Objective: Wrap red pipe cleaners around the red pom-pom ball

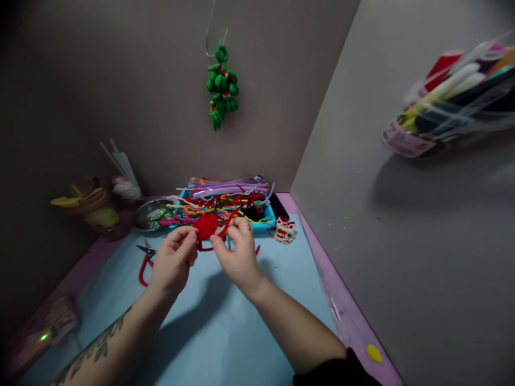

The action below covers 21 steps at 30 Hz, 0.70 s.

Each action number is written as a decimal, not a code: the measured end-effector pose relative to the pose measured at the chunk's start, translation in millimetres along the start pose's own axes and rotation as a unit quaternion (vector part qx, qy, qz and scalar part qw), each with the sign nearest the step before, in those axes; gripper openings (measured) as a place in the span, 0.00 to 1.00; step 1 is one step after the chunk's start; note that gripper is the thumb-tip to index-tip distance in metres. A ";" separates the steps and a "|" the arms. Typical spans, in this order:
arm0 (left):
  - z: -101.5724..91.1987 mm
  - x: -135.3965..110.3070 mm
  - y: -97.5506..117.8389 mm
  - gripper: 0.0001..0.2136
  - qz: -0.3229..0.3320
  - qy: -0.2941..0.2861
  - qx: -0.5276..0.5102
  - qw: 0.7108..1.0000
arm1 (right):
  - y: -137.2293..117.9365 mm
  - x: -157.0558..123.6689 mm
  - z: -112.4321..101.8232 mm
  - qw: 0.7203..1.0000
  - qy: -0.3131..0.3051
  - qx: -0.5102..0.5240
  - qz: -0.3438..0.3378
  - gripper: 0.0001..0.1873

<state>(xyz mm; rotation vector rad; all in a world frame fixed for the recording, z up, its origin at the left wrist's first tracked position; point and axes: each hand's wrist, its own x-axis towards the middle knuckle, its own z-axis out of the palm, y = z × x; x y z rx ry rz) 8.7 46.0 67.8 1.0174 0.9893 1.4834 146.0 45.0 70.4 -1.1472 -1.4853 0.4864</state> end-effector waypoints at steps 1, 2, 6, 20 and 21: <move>-0.6 -0.1 1.1 0.13 0.002 -0.011 -0.002 1.000 | 0.2 0.3 -0.4 1.000 0.009 0.003 0.010 0.05; -1.0 -0.1 2.6 0.14 0.003 -0.023 0.000 1.000 | 0.4 0.8 -1.0 1.000 0.016 0.007 0.020 0.06; -0.4 -1.4 8.9 0.20 0.007 -0.049 0.029 0.998 | 0.7 2.6 -3.3 0.998 0.041 0.034 0.043 0.08; -18.2 11.2 21.9 0.17 0.113 0.043 0.234 0.965 | 11.8 11.5 -6.6 0.999 -0.023 -0.041 -0.006 0.06; -19.9 14.5 21.3 0.19 0.097 0.022 0.221 0.970 | 13.0 13.9 -8.4 0.998 -0.042 -0.040 -0.015 0.06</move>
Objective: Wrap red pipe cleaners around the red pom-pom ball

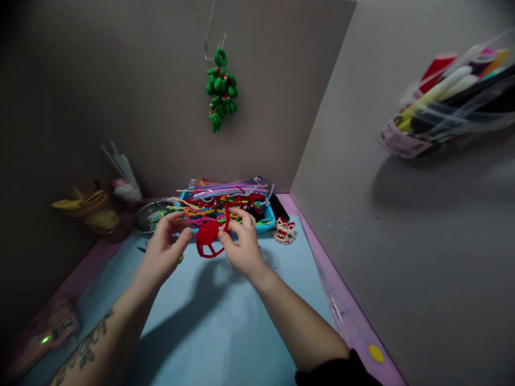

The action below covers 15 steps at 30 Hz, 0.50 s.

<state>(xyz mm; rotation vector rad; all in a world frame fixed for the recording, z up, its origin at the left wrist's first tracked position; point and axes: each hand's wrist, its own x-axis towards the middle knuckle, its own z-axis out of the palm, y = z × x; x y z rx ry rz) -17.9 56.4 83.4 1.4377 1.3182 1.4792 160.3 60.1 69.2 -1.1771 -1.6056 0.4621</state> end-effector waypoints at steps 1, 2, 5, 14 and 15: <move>-0.3 2.6 -1.8 0.20 -0.024 -0.040 -0.033 0.998 | 1.2 2.1 -2.0 1.000 -0.014 0.002 -0.007 0.05; 0.1 4.4 -3.5 0.22 -0.053 -0.076 -0.067 0.993 | 2.2 4.1 -4.0 1.000 -0.026 0.002 -0.013 0.05; 2.1 5.6 -6.1 0.24 -0.122 -0.156 -0.156 0.968 | 4.5 8.9 -9.3 0.998 -0.056 -0.008 -0.034 0.04; 5.5 2.5 -6.1 0.22 -0.165 -0.122 -0.258 0.944 | 0.9 4.1 -6.2 0.998 0.047 0.024 0.027 0.04; 6.4 2.2 -6.1 0.21 -0.159 -0.113 -0.263 0.945 | 0.3 2.7 -4.5 0.998 0.042 0.025 0.033 0.04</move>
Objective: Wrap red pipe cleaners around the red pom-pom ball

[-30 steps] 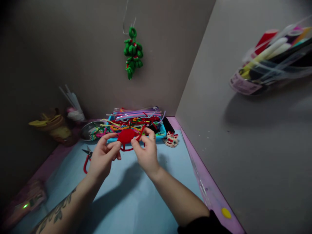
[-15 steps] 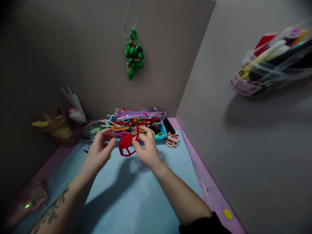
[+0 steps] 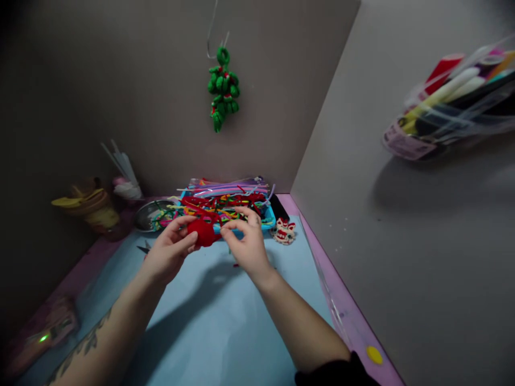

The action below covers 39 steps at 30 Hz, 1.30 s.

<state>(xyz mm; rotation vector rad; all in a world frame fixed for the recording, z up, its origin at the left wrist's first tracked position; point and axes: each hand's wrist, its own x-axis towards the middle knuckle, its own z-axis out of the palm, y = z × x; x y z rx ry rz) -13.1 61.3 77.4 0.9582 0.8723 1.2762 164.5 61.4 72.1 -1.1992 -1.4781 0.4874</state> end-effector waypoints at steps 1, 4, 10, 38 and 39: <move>0.9 -0.3 -0.6 0.21 0.005 0.003 -0.004 1.000 | -0.1 -1.4 1.7 1.000 -0.010 0.005 0.004 0.04; 4.3 -2.5 -3.6 0.22 0.010 0.003 -0.010 1.000 | 0.3 -4.4 6.6 0.998 -0.034 0.041 0.021 0.06; 13.6 -7.4 -14.0 0.29 0.014 0.013 0.001 1.000 | -6.5 -8.1 9.8 0.994 -0.057 0.066 0.067 0.06; 8.7 -1.1 -12.0 0.36 -0.037 0.024 0.009 0.999 | 3.0 -7.7 12.1 0.987 -0.082 0.124 0.065 0.12; 8.0 -0.7 -11.1 0.36 -0.046 0.026 -0.001 0.999 | 3.8 -6.6 11.3 0.987 -0.082 0.120 0.062 0.12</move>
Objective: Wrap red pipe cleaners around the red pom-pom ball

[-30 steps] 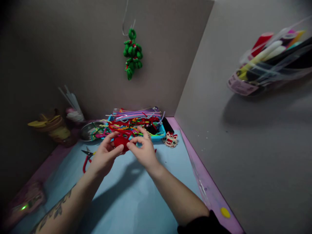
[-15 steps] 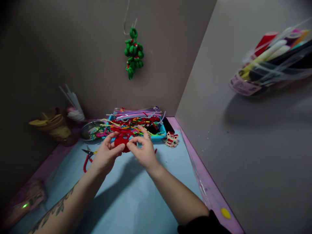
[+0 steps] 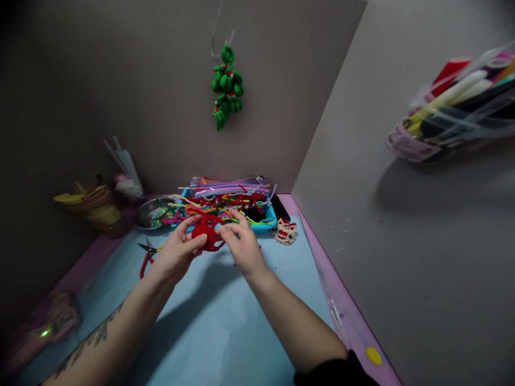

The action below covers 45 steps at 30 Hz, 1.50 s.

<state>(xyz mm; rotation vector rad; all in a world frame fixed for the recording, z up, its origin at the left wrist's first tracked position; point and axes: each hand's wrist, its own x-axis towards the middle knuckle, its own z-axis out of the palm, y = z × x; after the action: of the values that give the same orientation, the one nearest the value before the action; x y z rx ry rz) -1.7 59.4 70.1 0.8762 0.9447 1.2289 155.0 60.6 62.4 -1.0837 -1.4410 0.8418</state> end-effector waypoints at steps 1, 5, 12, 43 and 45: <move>-0.4 0.1 0.8 0.36 -0.007 0.000 -0.008 1.000 | -0.3 0.6 -0.8 1.000 0.001 -0.010 -0.002 0.12; 0.5 -0.8 1.1 0.36 -0.010 -0.003 -0.012 1.000 | -5.2 -0.8 0.3 0.998 0.013 -0.069 -0.006 0.06; 4.1 -2.3 -2.9 0.36 -0.014 -0.001 -0.018 1.000 | -11.3 -11.7 8.2 0.990 0.043 -0.115 -0.069 0.07; 1.5 3.0 -6.5 0.36 -0.062 0.020 -0.070 0.995 | 5.9 2.4 3.3 0.996 0.019 -0.081 -0.026 0.06; 1.1 4.0 -7.1 0.36 -0.073 0.027 -0.100 0.992 | 6.2 2.1 2.9 0.995 0.030 -0.083 -0.037 0.03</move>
<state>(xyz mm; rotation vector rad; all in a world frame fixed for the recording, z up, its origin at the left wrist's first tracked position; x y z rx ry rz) 2.2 62.4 63.4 0.6071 0.8953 1.2027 153.1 64.8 56.8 -1.1631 -1.5120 0.6406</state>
